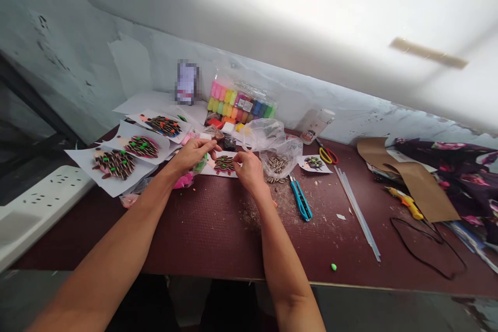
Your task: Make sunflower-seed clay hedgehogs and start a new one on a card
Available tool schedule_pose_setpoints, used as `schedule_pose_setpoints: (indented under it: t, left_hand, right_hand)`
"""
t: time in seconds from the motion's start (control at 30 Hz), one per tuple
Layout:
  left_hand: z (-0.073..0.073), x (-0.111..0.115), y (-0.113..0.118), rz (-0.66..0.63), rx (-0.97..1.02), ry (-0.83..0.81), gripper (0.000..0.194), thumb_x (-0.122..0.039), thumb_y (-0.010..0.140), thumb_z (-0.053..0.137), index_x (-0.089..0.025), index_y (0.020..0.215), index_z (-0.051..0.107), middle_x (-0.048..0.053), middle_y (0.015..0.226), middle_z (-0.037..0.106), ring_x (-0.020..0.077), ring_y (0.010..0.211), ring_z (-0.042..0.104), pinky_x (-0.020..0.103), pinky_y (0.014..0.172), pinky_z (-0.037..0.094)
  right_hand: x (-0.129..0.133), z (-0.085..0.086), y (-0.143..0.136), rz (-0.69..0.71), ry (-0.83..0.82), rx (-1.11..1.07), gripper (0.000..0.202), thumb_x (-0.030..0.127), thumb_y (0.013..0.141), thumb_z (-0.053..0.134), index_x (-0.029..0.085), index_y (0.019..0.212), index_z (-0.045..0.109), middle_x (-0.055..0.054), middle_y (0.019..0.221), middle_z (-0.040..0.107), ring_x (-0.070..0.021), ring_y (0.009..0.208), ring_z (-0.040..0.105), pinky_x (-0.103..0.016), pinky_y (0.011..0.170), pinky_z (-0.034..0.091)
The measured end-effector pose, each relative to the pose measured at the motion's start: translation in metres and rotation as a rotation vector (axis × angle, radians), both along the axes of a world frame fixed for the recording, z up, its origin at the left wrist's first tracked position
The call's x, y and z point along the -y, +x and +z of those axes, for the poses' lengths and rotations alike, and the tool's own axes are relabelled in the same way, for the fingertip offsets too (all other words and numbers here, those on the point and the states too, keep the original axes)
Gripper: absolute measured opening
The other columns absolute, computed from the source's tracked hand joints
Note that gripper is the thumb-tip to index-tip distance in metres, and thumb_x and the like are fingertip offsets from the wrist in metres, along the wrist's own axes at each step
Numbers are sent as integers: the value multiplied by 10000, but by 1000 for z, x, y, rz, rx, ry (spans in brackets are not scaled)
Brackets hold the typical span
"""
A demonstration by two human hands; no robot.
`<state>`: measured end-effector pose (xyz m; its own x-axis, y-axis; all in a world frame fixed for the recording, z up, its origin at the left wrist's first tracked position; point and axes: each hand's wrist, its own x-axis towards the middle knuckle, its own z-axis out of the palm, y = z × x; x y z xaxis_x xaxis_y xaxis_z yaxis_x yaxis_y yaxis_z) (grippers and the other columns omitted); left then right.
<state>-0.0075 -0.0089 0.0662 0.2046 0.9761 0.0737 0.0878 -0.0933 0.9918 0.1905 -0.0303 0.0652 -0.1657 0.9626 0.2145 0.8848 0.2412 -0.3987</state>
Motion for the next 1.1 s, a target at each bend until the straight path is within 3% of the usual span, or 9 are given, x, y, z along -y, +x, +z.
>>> schedule_pose_setpoints:
  t: [0.37, 0.57, 1.1]
  left_hand:
    - [1, 1, 1, -6, 17, -6, 386, -481, 857, 603, -128, 779, 740, 37, 609, 669, 116, 542, 536, 245, 583, 433]
    - [0, 0, 0, -15, 10, -1, 408, -509, 852, 602, -127, 788, 732, 37, 617, 666, 118, 537, 535, 248, 579, 434]
    - [1, 0, -1, -11, 0, 22, 396, -507, 864, 605, -145, 772, 737, 49, 623, 681, 141, 584, 580, 263, 629, 479]
  right_hand:
    - [-4, -13, -3, 49, 3, -13, 163, 165, 866, 637, 211, 922, 782, -39, 886, 683, -169, 808, 618, -253, 732, 417]
    - [-4, -14, -3, 39, 17, 2, 172, 226, 908, 614, 208, 890, 784, -50, 896, 678, -165, 773, 595, -264, 721, 409]
    - [-4, -18, -4, 46, 31, -47, 117, 163, 873, 636, 198, 858, 747, -34, 888, 662, -164, 796, 600, -264, 751, 421]
